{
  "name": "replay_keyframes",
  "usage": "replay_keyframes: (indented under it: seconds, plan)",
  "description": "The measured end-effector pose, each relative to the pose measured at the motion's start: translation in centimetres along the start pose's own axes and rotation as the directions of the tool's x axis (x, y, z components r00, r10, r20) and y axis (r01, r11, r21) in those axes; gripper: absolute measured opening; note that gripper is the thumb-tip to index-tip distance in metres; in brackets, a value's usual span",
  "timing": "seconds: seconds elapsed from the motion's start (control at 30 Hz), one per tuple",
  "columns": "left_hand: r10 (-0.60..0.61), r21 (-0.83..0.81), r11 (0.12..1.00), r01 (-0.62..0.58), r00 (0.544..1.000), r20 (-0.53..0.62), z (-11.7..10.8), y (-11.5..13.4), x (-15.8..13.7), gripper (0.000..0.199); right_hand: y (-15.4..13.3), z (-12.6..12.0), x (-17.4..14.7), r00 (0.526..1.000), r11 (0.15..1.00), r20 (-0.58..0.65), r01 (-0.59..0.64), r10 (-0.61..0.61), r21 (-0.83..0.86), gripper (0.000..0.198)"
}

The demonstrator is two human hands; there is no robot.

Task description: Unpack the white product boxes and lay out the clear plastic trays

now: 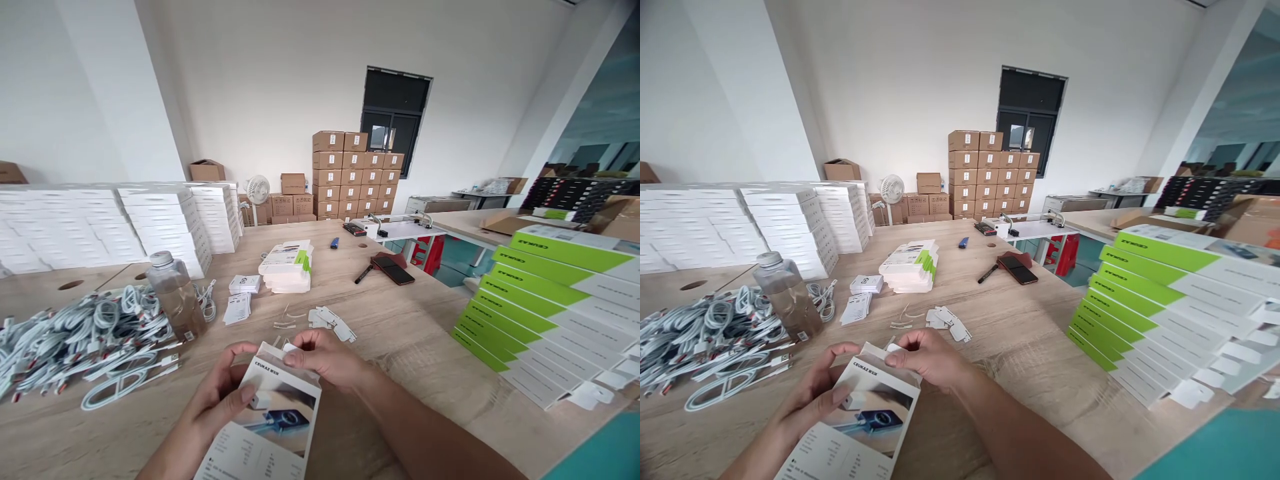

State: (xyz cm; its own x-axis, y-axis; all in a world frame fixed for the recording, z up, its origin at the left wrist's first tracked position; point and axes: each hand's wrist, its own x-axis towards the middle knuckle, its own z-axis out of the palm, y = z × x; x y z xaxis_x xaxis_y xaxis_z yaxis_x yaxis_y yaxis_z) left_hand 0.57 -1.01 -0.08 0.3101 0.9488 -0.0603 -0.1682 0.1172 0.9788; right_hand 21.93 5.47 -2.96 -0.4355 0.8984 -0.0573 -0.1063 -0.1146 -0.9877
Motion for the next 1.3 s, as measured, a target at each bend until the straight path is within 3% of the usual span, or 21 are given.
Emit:
replay_keyframes:
  seconds: [0.1,0.23,0.4,0.57,0.73,0.87,1.07,1.23,1.3]
  plan:
    - [0.005,0.002,1.000,-0.005,1.000,-0.021,0.0,-0.1,0.1,0.062,-0.3,0.1,-0.2,0.994,0.991,0.040,0.103,-0.100,-0.083,0.029]
    - [0.000,0.019,1.000,0.001,0.997,-0.071,-0.1,-0.4,0.2,0.069,-0.6,0.4,-0.5,0.988,0.980,0.059,0.147,-0.140,-0.131,0.028]
    - [0.005,-0.035,0.999,-0.011,0.987,-0.164,-0.2,-0.5,0.5,0.052,-1.0,0.9,-0.7,0.990,0.985,0.041,0.138,-0.134,-0.104,0.031]
    - [0.074,-0.033,0.996,-0.088,0.951,-0.299,-0.2,0.1,0.6,0.043,-0.7,1.2,-0.8,0.994,0.999,0.108,0.022,-0.027,0.046,0.040]
    - [0.091,-0.061,0.991,-0.116,0.944,-0.316,-1.0,0.4,0.6,0.042,-1.5,1.8,-1.8,0.947,0.980,0.278,0.186,-0.157,-0.077,0.044]
    - [0.048,0.006,0.999,-0.048,0.960,-0.276,-1.6,1.0,0.2,0.042,-1.7,2.2,-2.1,0.940,0.960,0.287,0.235,-0.184,-0.154,0.042]
    - [0.017,0.189,0.982,0.009,0.990,-0.138,-0.8,1.4,-1.0,0.046,-0.5,2.3,-1.5,0.999,0.996,0.023,-0.034,0.036,-0.079,0.039]
    - [0.029,0.157,0.987,-0.012,0.994,-0.106,-0.4,1.0,-1.3,0.043,-0.1,2.7,-0.9,0.966,0.930,0.134,-0.250,0.220,0.269,0.037]
    - [0.018,0.147,0.989,-0.006,0.996,-0.082,-0.5,0.8,-1.2,0.043,0.1,3.0,-0.6,0.957,0.898,0.143,-0.288,0.254,0.333,0.039]
